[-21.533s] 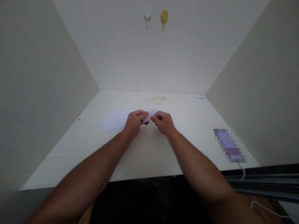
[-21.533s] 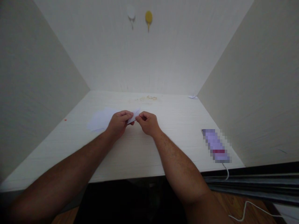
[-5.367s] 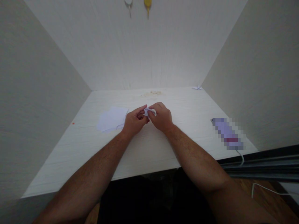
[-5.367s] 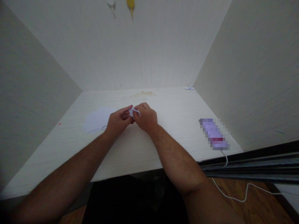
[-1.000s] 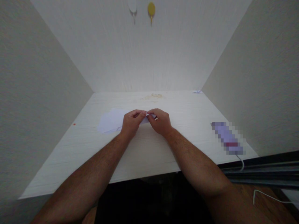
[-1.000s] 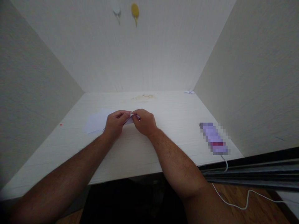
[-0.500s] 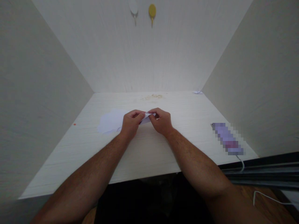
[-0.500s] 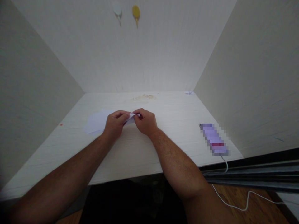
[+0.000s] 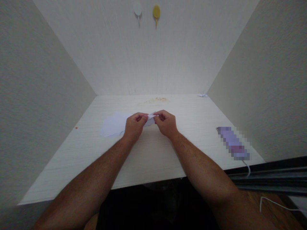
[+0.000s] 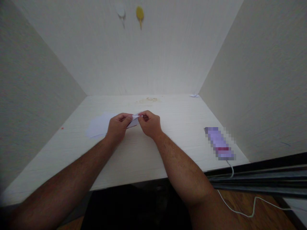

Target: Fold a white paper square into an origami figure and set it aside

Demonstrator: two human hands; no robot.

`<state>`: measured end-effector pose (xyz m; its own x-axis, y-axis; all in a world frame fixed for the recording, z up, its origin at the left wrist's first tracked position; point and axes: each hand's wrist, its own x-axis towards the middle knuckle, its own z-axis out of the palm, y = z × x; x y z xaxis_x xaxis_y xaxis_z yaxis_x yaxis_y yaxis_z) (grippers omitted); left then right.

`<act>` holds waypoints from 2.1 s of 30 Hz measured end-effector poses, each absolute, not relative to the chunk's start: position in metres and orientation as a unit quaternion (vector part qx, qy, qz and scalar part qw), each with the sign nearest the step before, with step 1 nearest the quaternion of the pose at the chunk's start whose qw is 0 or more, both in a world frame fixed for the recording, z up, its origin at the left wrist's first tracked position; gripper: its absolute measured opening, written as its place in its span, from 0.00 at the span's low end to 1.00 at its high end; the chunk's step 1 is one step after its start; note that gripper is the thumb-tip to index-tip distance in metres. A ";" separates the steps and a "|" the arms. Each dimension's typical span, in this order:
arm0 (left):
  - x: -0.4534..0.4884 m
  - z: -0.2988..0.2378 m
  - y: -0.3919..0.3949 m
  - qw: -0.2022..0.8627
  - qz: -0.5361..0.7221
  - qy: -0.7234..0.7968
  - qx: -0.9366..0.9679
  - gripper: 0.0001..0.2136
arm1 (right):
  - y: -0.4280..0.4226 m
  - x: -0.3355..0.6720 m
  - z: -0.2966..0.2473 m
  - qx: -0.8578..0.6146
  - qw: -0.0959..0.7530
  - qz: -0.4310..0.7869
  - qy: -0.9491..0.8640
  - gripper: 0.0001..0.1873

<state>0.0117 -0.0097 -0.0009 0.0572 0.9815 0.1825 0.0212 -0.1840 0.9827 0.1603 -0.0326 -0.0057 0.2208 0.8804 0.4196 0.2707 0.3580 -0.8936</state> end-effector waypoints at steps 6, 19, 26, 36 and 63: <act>0.012 0.001 -0.009 0.405 0.533 0.473 0.573 0.08 | -0.031 0.158 -0.008 -0.488 0.599 0.310 -0.554 0.11; 0.014 0.002 -0.014 0.429 0.530 0.439 0.585 0.12 | -0.028 0.161 -0.008 -0.509 0.591 0.298 -0.550 0.08; 0.014 0.000 -0.013 0.439 0.539 0.437 0.571 0.11 | -0.029 0.160 -0.007 -0.494 0.601 0.314 -0.544 0.09; 0.013 0.001 -0.013 0.441 0.538 0.444 0.565 0.09 | -0.029 0.161 -0.007 -0.483 0.599 0.335 -0.544 0.10; 0.014 -0.004 -0.004 0.562 0.555 0.429 0.438 0.12 | -0.025 0.166 -0.013 -0.466 0.566 0.328 -0.596 0.10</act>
